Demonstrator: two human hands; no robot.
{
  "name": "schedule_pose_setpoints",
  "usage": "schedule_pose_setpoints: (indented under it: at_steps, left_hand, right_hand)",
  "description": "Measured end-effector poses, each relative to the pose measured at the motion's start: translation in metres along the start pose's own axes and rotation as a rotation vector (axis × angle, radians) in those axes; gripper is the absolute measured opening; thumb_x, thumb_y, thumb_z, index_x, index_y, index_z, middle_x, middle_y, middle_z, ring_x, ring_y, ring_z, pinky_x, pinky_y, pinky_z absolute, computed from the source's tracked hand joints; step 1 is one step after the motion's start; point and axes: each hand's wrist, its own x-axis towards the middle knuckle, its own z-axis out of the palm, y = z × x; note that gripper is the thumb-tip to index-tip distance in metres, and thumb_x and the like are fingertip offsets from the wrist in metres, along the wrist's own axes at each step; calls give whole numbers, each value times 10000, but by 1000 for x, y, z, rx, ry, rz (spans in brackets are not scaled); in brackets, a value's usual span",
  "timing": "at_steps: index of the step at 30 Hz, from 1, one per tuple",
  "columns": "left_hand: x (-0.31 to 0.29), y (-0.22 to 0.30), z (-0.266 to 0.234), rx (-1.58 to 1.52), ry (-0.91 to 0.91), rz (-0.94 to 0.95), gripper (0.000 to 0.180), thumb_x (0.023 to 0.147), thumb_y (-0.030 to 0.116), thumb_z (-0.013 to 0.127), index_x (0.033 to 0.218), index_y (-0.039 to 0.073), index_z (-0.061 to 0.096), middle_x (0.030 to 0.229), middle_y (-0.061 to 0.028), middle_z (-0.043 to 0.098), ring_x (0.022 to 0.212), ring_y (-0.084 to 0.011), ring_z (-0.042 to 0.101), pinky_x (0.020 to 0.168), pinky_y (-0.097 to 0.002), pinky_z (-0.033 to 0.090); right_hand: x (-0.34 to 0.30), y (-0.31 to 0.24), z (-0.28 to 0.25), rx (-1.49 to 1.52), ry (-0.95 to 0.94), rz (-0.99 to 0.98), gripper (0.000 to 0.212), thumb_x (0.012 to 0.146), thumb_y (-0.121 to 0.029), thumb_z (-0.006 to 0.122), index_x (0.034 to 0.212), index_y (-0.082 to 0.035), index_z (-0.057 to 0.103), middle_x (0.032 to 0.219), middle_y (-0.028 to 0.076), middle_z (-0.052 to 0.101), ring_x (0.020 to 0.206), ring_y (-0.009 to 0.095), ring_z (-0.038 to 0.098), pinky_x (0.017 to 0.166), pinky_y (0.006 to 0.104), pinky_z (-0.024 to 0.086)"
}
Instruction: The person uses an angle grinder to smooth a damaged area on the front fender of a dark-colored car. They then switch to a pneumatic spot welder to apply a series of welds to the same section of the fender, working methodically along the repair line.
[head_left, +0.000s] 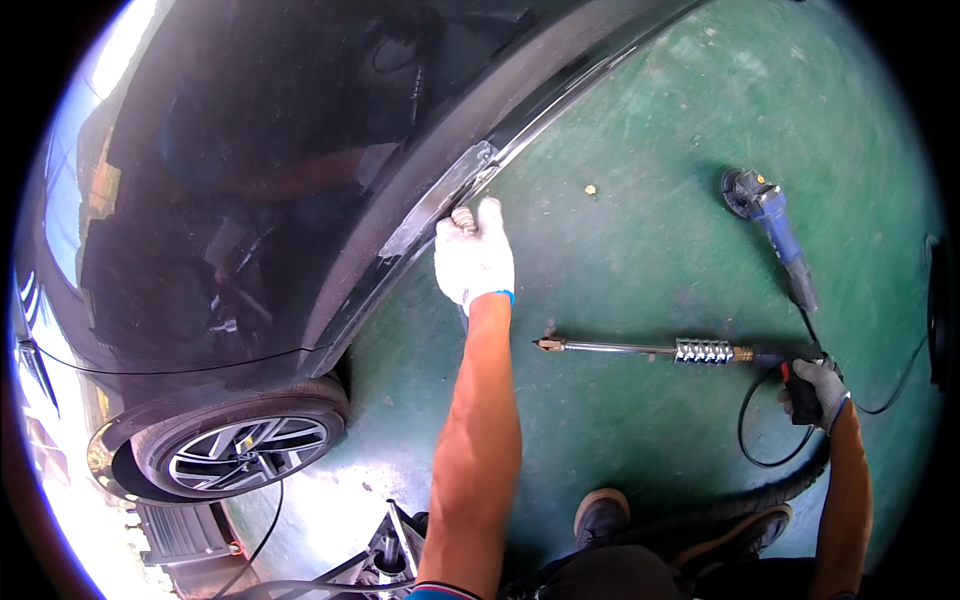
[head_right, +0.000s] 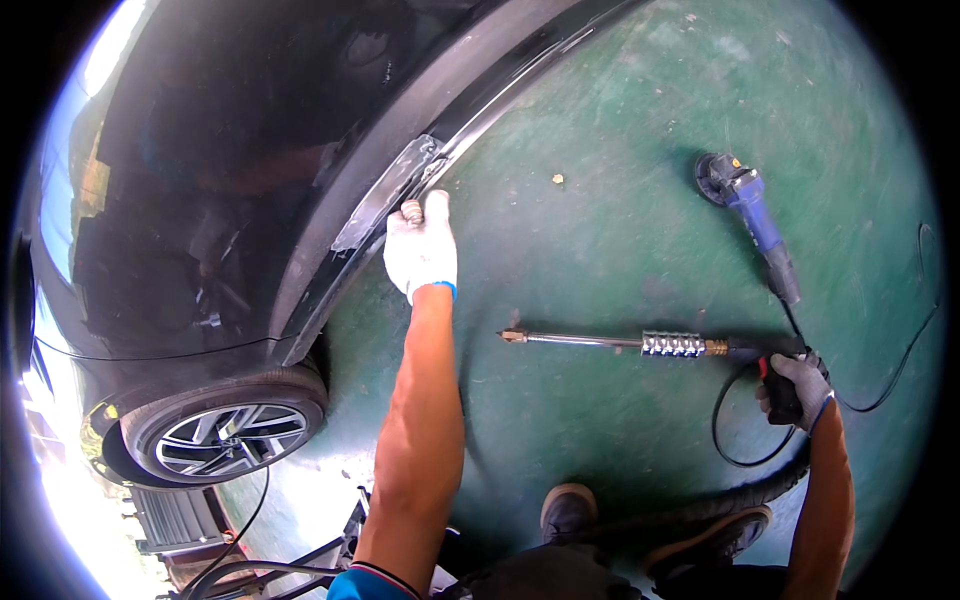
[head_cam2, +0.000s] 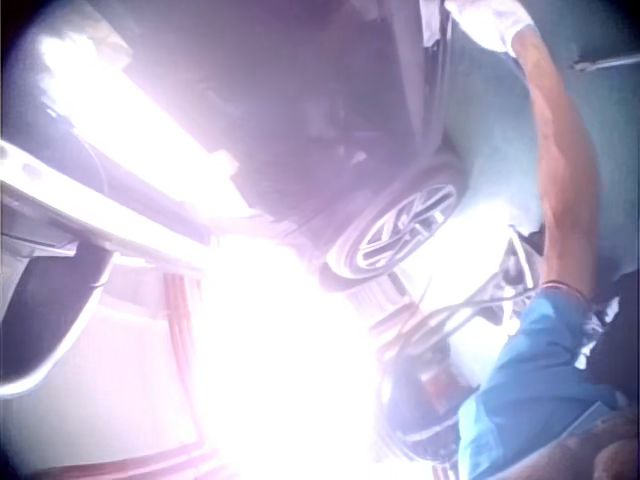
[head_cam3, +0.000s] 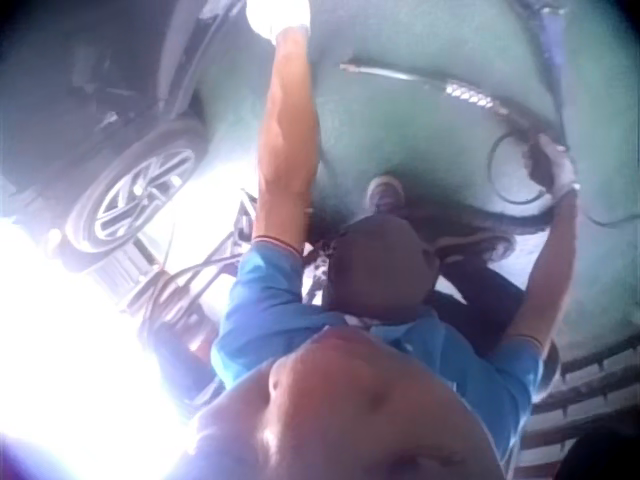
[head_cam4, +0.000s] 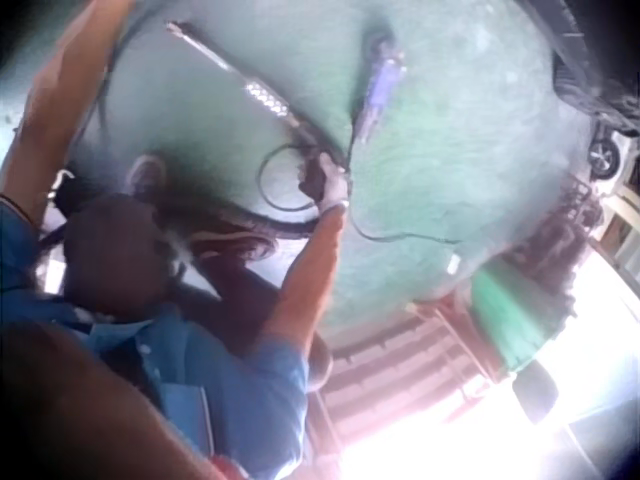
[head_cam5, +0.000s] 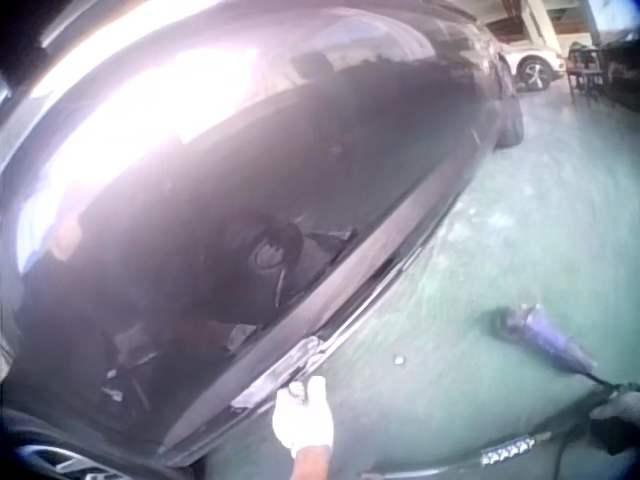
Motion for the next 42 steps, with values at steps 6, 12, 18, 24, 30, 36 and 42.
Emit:
schedule_pose_setpoints:
  at_steps: [6,12,18,24,30,36,42]
  left_hand:
    - [22,-34,31,-1139,-247,-119,206,895,215,699,801,57,606,795,-18,637,716,-172,602,752,-342,475]
    - [41,-42,7,-448,-389,73,363,907,442,647,844,85,634,801,-75,661,745,-228,665,776,-390,541]
    - [27,-16,-22,239,-332,316,367,946,408,503,888,68,629,801,-148,643,754,-313,639,787,-449,540]
    - [5,-50,-47,-614,-882,532,218,906,252,602,831,48,612,745,-105,615,732,-249,626,760,-440,556]
    - [-127,18,36,736,-1096,1009,296,892,151,514,1152,22,569,1222,-227,577,1033,-356,653,898,-450,530]
    - [-190,-40,107,557,-1017,1059,273,858,248,614,1056,61,592,961,-129,662,954,-283,657,805,-435,526]
    - [-171,-69,115,531,-1010,1222,109,868,185,568,910,97,617,934,-88,666,916,-267,670,793,-421,537]
  right_hand:
    - [6,9,-5,41,-12,-16,246,937,-279,614,1022,-61,539,706,185,654,498,274,641,438,372,543]
    - [7,9,-1,82,-15,-7,263,929,-295,624,998,-53,547,706,185,652,495,274,635,446,377,542]
    - [1,12,-2,168,-99,-57,302,924,-320,634,1002,-36,563,732,175,653,515,262,630,466,365,541]
    - [9,24,2,332,-170,71,361,877,-338,700,1010,-20,591,756,167,661,555,228,641,486,343,549]
    - [12,25,-21,232,-292,-41,328,854,-308,726,984,-24,625,813,172,695,590,220,664,524,343,568]
    - [7,31,-13,301,-259,43,329,847,-300,739,978,-21,623,815,159,695,582,219,662,511,341,566]
    - [0,34,-12,275,-234,-67,338,837,-290,748,980,-20,603,829,160,688,581,211,659,502,345,567]
